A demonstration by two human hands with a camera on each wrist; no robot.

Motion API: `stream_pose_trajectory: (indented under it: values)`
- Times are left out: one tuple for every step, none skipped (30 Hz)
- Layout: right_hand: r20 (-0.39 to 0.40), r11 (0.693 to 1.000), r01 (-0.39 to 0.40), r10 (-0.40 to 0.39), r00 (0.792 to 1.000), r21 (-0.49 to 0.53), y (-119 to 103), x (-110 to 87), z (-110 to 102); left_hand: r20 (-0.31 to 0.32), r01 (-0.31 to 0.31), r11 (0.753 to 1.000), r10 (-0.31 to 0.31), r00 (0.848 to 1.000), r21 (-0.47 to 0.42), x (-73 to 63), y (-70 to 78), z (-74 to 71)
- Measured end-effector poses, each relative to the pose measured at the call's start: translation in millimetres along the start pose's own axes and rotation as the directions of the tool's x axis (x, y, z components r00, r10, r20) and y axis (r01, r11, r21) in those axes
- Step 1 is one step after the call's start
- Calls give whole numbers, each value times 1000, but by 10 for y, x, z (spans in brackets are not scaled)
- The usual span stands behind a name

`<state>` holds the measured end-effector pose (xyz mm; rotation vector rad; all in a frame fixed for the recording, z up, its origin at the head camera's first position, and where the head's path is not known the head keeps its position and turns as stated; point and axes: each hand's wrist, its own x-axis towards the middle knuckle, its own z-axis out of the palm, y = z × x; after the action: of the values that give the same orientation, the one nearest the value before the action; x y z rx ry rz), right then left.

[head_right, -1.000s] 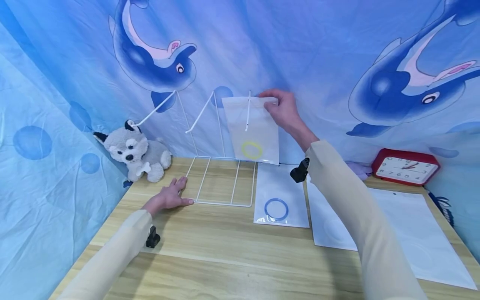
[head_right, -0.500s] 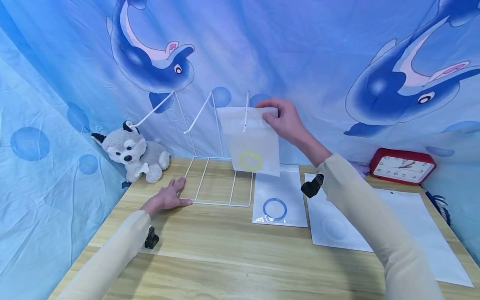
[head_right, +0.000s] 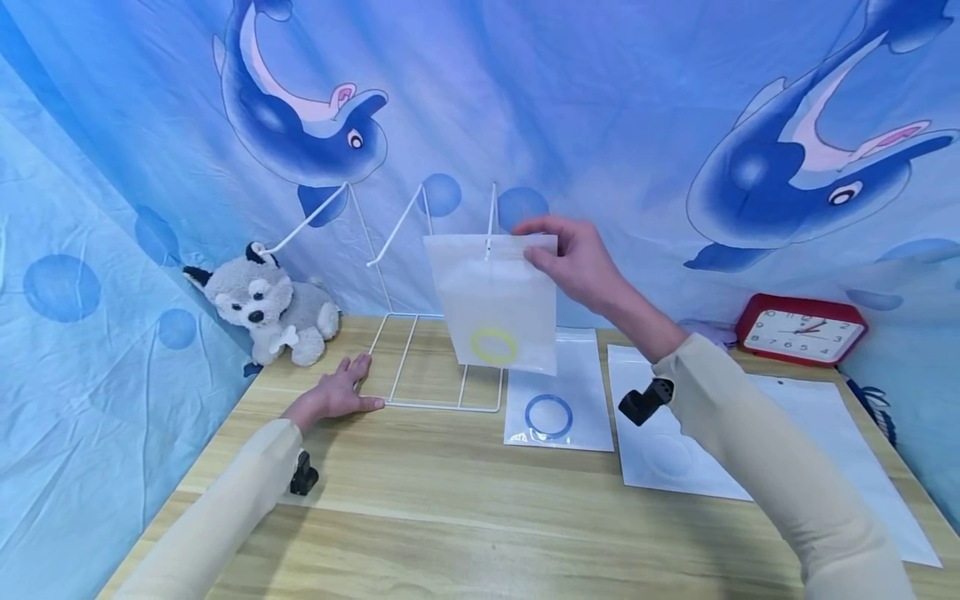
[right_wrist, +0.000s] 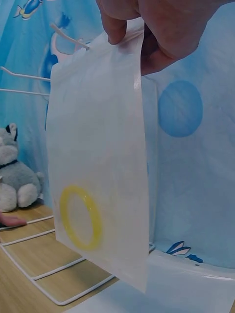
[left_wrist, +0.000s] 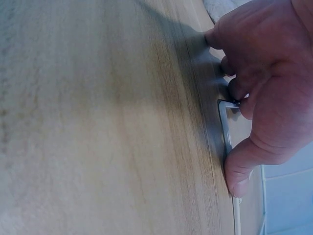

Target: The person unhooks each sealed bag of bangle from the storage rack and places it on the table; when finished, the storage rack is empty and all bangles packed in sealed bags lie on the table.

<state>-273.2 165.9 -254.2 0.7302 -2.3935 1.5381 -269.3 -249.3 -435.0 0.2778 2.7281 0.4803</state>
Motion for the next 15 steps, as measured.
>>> stream_pose_trajectory:
  values:
    - [-3, 1000, -10, 10, 1000, -1, -18, -22, -1, -1, 0, 1000, 0, 1000, 2, 4, 1, 1]
    - [-5, 1000, -15, 16, 1000, 1, -36, -44, -3, -1, -1, 1000, 1, 1000, 5, 5, 4, 2]
    - [-7, 1000, -20, 20, 1000, 0, -49, -64, -5, -2, -1, 1000, 1, 1000, 8, 8, 5, 4]
    - [-9, 1000, -25, 25, 1000, -2, -63, -86, -9, -2, -2, 1000, 2, 1000, 12, 11, 5, 6]
    - [-10, 1000, -29, 29, 1000, 0, -80, -106, -12, -3, -3, 1000, 3, 1000, 15, 13, 4, 7]
    - [-11, 1000, -31, 31, 999, 1, -97, -127, -15, -4, -5, 1000, 5, 1000, 15, 15, 2, 8]
    - [-10, 999, -33, 33, 999, 5, -116, -148, -18, -4, -4, 1000, 4, 1000, 18, 17, 0, 10]
    - [-5, 1000, -29, 29, 1000, 4, -131, -167, -22, -4, -5, 1000, 5, 1000, 19, 19, -3, 11]
    - [-2, 1000, -29, 29, 1000, 6, -145, -183, -25, -4, -4, 1000, 4, 1000, 18, 19, -5, 11]
    - [3, 1000, -28, 28, 1000, 13, -166, -201, -28, -4, -3, 1000, 3, 1000, 19, 19, -7, 11]
    - [7, 999, -27, 27, 1000, 21, -187, -217, -30, -4, -3, 1000, 3, 1000, 21, 18, -8, 12]
    - [11, 999, -27, 27, 1000, 26, -209, -234, -32, -3, -2, 1000, 2, 1000, 22, 15, -7, 12]
    - [14, 999, -29, 28, 1000, 32, -231, -250, -35, -3, -1, 1000, 1, 1000, 23, 13, -4, 11]
    - [14, 999, -32, 31, 999, 36, -253, -266, -38, -4, -2, 1000, 2, 1000, 22, 9, -1, 11]
    - [13, 998, -36, 36, 999, 43, -273, -283, -40, -5, -2, 1000, 2, 1000, 22, 6, 2, 12]
